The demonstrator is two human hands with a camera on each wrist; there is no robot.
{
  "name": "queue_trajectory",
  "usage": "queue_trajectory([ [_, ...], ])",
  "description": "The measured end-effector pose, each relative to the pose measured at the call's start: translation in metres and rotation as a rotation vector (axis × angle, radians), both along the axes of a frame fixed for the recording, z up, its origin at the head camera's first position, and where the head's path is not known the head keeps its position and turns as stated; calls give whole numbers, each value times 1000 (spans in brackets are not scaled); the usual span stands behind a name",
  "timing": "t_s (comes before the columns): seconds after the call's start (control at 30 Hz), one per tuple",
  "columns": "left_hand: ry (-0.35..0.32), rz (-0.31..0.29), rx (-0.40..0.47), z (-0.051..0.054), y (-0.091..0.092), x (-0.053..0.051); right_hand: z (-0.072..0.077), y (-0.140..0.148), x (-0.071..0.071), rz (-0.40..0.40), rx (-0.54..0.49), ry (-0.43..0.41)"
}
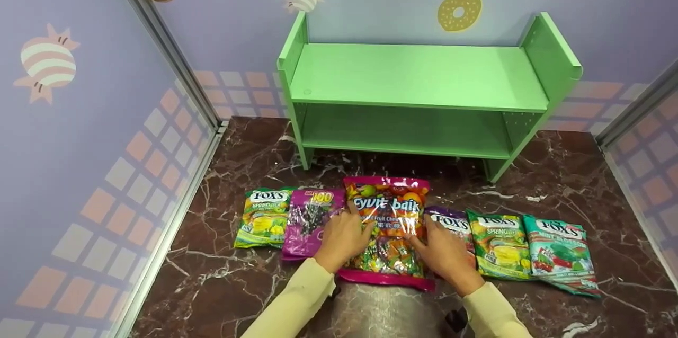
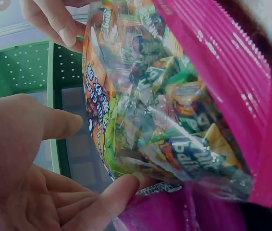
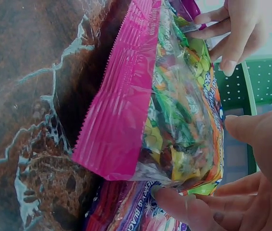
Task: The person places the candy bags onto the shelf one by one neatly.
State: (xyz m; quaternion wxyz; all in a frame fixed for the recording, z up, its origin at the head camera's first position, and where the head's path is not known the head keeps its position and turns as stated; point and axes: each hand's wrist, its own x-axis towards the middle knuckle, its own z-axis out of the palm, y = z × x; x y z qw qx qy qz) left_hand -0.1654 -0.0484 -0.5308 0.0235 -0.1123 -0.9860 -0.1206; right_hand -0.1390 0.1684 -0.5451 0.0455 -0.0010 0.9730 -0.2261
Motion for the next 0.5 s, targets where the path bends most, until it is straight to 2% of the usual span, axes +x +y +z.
queue_trajectory([
  [0.23,-56,6,-68,0,5,-5,-4,-1,1,18,3,34],
  [0.5,-54,-25,-164,-3,10,-9,-8,-3,1,33,13,46],
])
